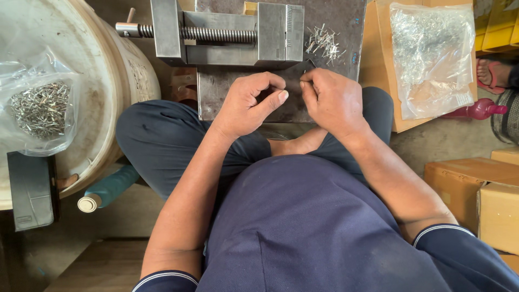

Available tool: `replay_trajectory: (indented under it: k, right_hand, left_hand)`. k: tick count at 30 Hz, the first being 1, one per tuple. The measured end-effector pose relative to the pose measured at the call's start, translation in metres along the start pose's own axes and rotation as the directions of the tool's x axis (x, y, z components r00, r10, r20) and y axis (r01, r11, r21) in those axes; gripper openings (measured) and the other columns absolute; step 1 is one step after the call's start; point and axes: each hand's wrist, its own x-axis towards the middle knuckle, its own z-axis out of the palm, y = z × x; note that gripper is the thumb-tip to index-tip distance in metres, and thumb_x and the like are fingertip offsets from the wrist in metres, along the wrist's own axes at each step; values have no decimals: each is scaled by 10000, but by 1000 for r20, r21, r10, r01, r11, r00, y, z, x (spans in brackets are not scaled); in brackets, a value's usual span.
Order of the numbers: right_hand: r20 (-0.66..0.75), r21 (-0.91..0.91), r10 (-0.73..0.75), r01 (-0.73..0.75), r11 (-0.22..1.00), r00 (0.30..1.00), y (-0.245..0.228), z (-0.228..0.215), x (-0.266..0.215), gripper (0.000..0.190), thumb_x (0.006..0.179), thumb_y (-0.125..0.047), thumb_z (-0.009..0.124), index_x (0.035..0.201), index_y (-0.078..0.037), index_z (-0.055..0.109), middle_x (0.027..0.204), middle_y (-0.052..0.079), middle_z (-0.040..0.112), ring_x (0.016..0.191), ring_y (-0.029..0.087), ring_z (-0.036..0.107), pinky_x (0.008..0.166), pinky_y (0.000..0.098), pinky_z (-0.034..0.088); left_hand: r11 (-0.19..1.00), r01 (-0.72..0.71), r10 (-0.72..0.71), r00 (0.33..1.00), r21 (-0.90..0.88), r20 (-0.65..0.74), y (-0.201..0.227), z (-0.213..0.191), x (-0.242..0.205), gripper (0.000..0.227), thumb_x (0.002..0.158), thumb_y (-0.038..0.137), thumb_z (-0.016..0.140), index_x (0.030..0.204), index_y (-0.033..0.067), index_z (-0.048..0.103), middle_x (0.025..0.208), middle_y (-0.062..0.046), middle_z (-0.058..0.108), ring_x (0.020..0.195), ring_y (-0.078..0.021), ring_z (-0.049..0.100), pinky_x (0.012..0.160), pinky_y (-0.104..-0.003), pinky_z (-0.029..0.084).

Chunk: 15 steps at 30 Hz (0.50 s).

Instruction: The person sits on the floor and assembles small metal nails by hand. They pick up a nail and a small white cylindrical piece, fit them together, and place the assembled unit into a metal jig. The person repeats this process continuously.

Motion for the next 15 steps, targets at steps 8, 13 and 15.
replay_trajectory:
  k: [8, 13, 15]
  right_hand:
    - [92, 432, 104, -134, 892, 990, 2, 6, -5, 78, 990, -120, 688, 1004, -47, 664, 736, 49, 616, 641, 183, 582, 570, 325, 445]
    - [606, 792, 130, -579, -194, 785, 10, 11, -11, 50, 1024, -88, 595, 1012, -40, 589, 711, -3, 529, 583, 77, 470, 495, 222, 372]
    - [612, 768, 66, -573, -285, 788, 12, 14, -13, 63, 1048, -86, 594, 1020, -31, 578, 715, 5, 511, 594, 86, 466, 513, 230, 384]
  left_hand:
    - [994, -82, 85, 996, 71, -39, 5, 2, 2, 181, 969, 127, 727, 1104, 22, 669, 879, -73, 681, 781, -160, 651, 719, -295, 523]
    - [972, -126, 131, 991, 197, -8, 5, 3, 2, 254, 956, 135, 719, 1177, 23, 666, 915, -128, 688, 837, -286, 669, 748, -363, 526]
    - [962, -143, 144, 990, 231, 11, 2, 4, 2, 180, 968, 136, 712, 1117, 38, 686, 910, -132, 692, 846, -311, 671, 751, -380, 522]
